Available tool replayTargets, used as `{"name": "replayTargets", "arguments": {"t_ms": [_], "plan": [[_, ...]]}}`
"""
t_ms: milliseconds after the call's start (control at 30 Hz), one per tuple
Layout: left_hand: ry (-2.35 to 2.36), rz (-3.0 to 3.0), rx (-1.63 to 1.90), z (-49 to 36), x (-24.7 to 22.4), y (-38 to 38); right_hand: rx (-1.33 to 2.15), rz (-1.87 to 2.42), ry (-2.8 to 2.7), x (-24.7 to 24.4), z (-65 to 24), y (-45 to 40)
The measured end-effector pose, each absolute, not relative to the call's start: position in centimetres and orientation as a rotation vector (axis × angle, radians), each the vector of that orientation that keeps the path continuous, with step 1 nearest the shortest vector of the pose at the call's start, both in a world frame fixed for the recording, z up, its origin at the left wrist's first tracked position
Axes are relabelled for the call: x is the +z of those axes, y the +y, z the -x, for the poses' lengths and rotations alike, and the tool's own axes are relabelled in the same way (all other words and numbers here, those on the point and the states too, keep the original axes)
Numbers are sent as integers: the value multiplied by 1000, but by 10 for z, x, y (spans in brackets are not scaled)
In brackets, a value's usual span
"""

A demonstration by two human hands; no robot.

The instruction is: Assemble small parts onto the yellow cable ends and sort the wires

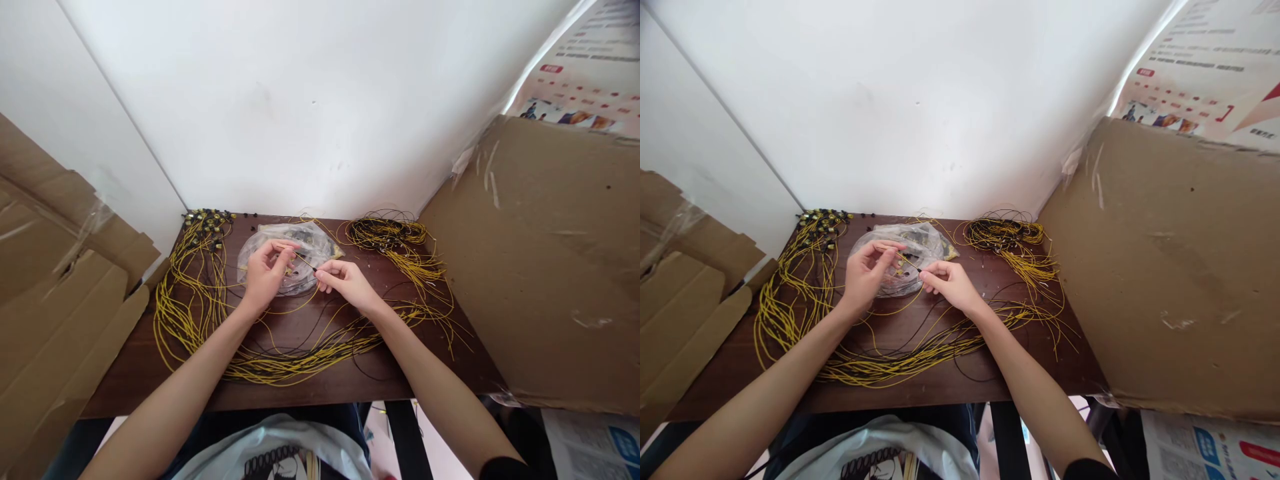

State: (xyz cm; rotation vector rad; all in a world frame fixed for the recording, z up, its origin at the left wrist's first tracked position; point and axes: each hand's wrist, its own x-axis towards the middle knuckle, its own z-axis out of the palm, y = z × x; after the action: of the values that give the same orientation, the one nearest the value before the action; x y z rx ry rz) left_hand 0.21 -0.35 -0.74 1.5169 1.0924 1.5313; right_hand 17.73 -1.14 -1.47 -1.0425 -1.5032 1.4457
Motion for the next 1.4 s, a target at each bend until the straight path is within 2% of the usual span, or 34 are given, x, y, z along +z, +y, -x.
{"name": "replayTargets", "arguments": {"t_ms": [233,367,700,1000,1400], "plan": [[940,-1169,1744,12,1,6,1427,1047,-1492,-12,-178,-12],[915,-1061,1738,15,3,8,1419,1052,-1483,-11,-178,-13],[840,-1427,1054,-2,-2,-9,1423,1014,-1502,-15,-177,-12],[962,-1742,1161,-4,-5,-7,1430,996,-1510,-16,-178,-12],[1006,-1677,1243,-2,-3,-7,1452,1008,-1512,-13,-177,-13]]}}
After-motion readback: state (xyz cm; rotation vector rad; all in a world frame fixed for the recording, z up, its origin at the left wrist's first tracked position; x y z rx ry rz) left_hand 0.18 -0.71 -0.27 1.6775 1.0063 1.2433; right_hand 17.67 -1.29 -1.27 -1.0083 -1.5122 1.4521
